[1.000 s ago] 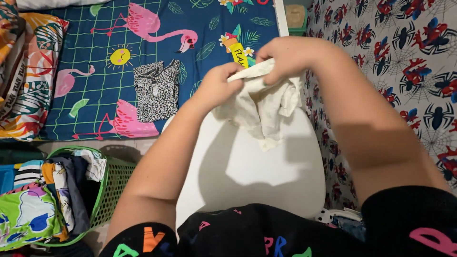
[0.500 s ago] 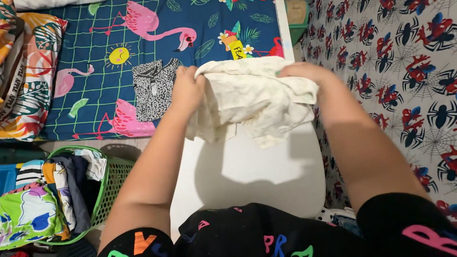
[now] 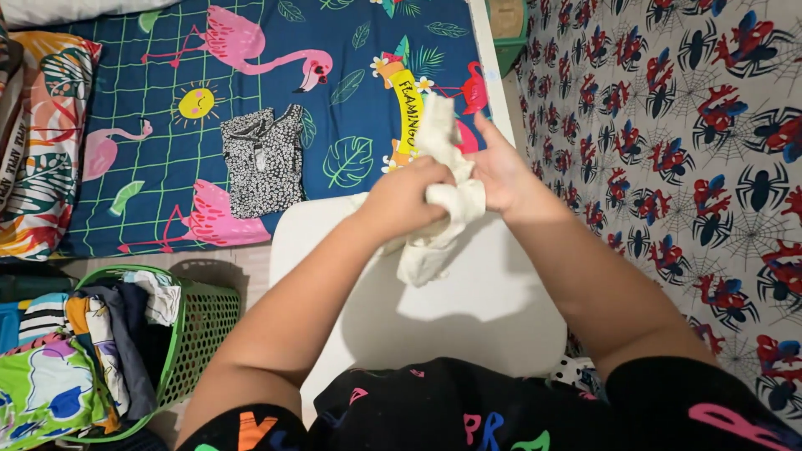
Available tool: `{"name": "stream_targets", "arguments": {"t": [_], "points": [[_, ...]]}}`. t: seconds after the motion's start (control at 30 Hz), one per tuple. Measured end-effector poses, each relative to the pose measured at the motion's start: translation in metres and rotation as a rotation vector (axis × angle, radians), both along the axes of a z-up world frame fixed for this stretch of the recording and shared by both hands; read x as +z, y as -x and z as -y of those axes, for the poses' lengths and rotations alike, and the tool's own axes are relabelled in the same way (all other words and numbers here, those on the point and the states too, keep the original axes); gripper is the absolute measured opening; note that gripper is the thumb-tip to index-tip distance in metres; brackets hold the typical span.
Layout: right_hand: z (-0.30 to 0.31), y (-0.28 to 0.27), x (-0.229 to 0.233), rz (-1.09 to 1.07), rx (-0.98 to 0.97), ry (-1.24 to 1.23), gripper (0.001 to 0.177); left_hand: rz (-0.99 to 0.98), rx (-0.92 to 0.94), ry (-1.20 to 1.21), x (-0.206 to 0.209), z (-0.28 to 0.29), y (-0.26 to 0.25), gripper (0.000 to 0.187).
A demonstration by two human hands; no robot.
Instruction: Folding various items of clothing on a white table.
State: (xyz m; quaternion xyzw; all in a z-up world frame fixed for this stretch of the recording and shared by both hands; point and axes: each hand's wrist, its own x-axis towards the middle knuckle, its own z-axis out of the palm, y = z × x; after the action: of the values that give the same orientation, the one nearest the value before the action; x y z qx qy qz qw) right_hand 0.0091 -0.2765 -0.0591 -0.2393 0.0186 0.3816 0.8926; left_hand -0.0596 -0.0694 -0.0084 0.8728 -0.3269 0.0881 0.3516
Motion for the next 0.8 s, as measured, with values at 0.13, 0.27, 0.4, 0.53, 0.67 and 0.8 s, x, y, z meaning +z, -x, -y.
{"name": "stream_targets", "arguments": {"t": [0.13,0.27,0.4,0.53,0.67,0.8], "points": [[-0.001,0.032,0.014,-0.001,0.133,-0.088,0.097,-0.375,0.12,0.189,0.012,-0.004,-0.023,0.031],[-0.016,0.064,-0.002,0.479,-0.145,0.453,0.112,-0.615,0.272,0.468,0.027,-0.002,-0.03,0.034],[-0.034,0.087,0.016,1.212,-0.443,0.918,0.132,-0.24,0.164,0.398,0.027,-0.006,-0.034,0.028],[0.009,0.067,-0.043,0.996,-0.016,1.489,0.07,-0.357,0.11,0.604,0.039,-0.034,-0.045,0.028],[0.09,0.049,-0.072,0.664,0.175,1.53,0.041,-0.371,0.336,0.658,0.055,-0.075,-0.048,0.019],[0.129,0.049,-0.01,0.52,0.101,1.561,0.03,-0.323,0.31,0.632,0.052,-0.097,-0.03,0.025]]}}
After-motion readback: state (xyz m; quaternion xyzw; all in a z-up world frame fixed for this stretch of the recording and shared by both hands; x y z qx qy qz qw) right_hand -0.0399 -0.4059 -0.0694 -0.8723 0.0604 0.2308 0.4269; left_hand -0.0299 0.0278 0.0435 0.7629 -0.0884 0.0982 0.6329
